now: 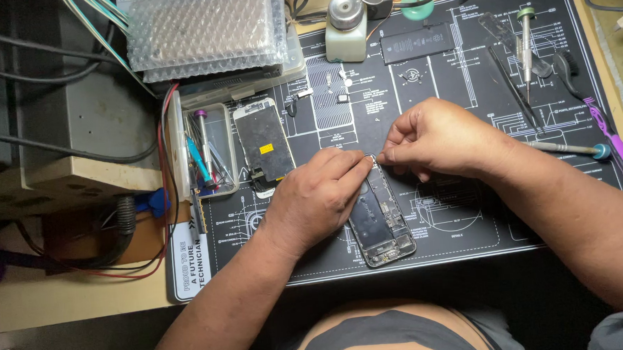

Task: Repairing a mobile phone by disassembling and manipulating internal components using precision tools

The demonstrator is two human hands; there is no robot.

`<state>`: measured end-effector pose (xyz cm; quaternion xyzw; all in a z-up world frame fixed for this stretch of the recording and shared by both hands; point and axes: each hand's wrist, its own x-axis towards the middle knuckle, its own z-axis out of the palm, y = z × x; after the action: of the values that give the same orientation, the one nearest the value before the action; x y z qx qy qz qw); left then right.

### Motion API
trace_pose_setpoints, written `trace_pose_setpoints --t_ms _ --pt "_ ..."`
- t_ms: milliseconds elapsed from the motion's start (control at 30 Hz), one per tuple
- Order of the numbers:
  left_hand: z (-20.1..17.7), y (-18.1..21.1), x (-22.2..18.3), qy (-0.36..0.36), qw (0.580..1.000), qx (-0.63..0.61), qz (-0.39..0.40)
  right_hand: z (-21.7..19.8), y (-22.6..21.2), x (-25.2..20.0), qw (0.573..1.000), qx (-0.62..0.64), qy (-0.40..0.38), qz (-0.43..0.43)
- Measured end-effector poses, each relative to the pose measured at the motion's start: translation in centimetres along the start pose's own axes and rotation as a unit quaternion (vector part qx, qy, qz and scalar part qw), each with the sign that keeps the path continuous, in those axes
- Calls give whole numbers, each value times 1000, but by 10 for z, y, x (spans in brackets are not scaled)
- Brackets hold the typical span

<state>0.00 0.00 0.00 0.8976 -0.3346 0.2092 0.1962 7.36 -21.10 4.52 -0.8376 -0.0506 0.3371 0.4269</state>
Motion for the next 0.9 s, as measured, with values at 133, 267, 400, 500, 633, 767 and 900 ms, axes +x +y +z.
trace_pose_setpoints --t_ms 133,267,400,500,633,767,900 --pt "-1 0 -1 -3 1000 -1 3 0 -1 1 1000 1 -5 -6" --pt "-1 0 0 -4 1000 -1 4 1 4 4 1000 -1 -1 -21" --pt "-3 0 0 -7 1000 1 6 1 5 7 1000 8 -4 -20" --pt "-3 0 1 -2 1000 4 11 2 7 10 999 33 -6 -21" --pt "-1 0 -2 0 1000 14 20 5 15 17 999 22 -10 -30" --pt "8 0 -3 13 998 56 35 5 23 22 999 28 -7 -41" --pt "9 4 -1 23 993 108 44 6 19 20 998 24 -3 -62"
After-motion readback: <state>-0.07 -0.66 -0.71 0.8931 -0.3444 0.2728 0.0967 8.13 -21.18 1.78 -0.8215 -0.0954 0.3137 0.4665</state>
